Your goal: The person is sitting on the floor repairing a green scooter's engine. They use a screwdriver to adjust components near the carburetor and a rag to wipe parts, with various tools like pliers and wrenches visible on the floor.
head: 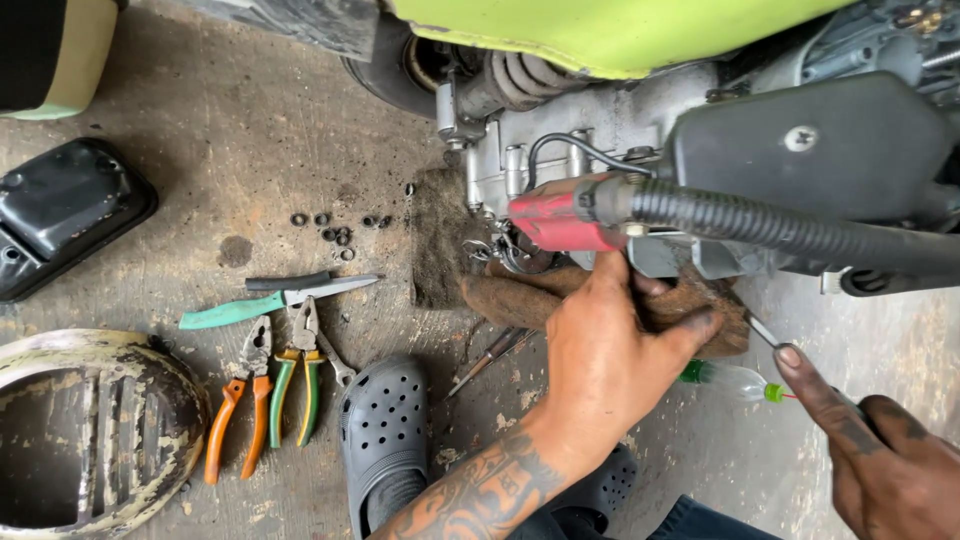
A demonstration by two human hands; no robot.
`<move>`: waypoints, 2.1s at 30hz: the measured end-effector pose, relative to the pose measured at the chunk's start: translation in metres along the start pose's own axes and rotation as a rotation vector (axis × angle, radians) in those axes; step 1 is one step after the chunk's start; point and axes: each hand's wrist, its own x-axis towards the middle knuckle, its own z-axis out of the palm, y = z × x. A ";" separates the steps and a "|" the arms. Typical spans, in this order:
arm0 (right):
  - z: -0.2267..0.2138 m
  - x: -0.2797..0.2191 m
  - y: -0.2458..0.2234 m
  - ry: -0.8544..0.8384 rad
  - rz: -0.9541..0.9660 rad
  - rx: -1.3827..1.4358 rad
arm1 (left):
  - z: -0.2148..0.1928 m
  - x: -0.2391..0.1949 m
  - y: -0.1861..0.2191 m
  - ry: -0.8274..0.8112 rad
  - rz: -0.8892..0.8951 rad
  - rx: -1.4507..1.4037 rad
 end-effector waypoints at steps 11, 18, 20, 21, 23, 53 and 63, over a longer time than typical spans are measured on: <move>-0.047 0.049 -0.003 0.009 0.067 -0.233 | -0.014 -0.001 -0.008 -0.014 0.128 -0.121; -0.073 0.085 -0.021 -0.005 0.032 -0.062 | -0.020 -0.002 -0.020 -0.030 0.124 -0.177; -0.073 0.087 -0.025 0.027 0.033 0.082 | -0.015 0.001 -0.024 -0.044 0.154 -0.196; -0.066 0.083 -0.029 0.028 0.039 0.087 | -0.014 0.000 -0.022 -0.049 0.155 -0.191; -0.055 0.077 -0.038 0.131 0.109 0.328 | -0.016 -0.002 -0.019 -0.027 0.166 -0.156; 0.009 0.083 -0.182 0.745 0.787 1.153 | 0.021 -0.006 -0.029 0.005 0.171 0.087; 0.013 0.092 -0.176 0.834 0.726 1.110 | 0.011 -0.007 -0.034 -0.026 0.203 -0.047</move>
